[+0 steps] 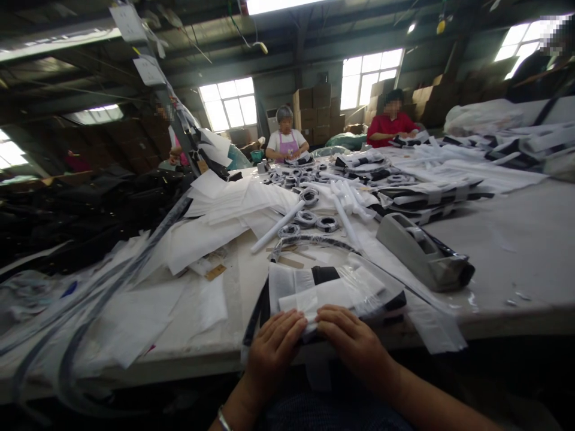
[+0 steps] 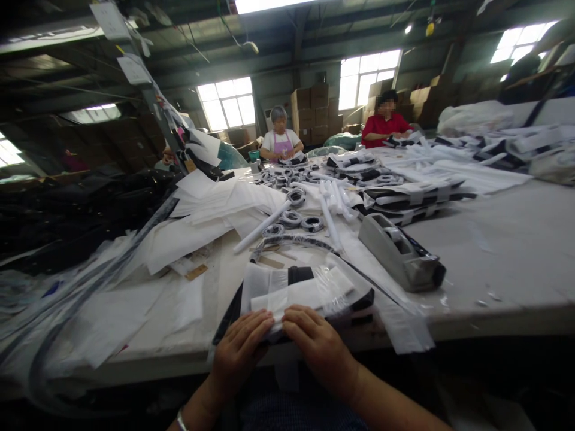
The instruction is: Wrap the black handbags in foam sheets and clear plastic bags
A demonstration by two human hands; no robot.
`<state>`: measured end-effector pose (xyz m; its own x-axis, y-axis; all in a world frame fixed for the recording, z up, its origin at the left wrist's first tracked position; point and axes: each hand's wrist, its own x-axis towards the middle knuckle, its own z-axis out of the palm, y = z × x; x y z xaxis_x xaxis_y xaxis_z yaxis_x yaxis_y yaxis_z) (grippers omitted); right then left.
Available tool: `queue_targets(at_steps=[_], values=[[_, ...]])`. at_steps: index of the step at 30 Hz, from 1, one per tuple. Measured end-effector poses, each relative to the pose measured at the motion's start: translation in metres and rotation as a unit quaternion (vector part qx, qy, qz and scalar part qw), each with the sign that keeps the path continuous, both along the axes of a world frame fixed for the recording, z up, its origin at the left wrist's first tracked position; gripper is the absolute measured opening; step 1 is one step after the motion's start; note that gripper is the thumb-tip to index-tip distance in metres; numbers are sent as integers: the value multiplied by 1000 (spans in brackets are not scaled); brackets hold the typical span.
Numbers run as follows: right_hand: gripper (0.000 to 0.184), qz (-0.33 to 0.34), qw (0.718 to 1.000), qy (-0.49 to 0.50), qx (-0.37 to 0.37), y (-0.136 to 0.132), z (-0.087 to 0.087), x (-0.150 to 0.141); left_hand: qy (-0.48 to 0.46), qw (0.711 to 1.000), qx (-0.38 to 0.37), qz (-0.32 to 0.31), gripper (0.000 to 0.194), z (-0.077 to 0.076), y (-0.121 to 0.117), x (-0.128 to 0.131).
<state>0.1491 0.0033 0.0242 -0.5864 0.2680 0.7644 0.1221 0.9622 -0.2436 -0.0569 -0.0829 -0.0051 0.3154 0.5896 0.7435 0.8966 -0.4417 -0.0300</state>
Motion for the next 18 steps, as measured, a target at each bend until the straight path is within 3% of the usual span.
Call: queue_targets(at_steps=[10, 14, 18], values=[[27, -14, 995, -100, 21, 3, 1, -2, -15, 1000, -22, 0, 32, 6, 0, 1], [21, -8, 995, -100, -13, 7, 4, -4, -26, 999, -36, 12, 35, 8, 0, 1], [15, -6, 992, -116, -51, 9, 5, -5, -35, 996, -86, 14, 43, 19, -7, 6]])
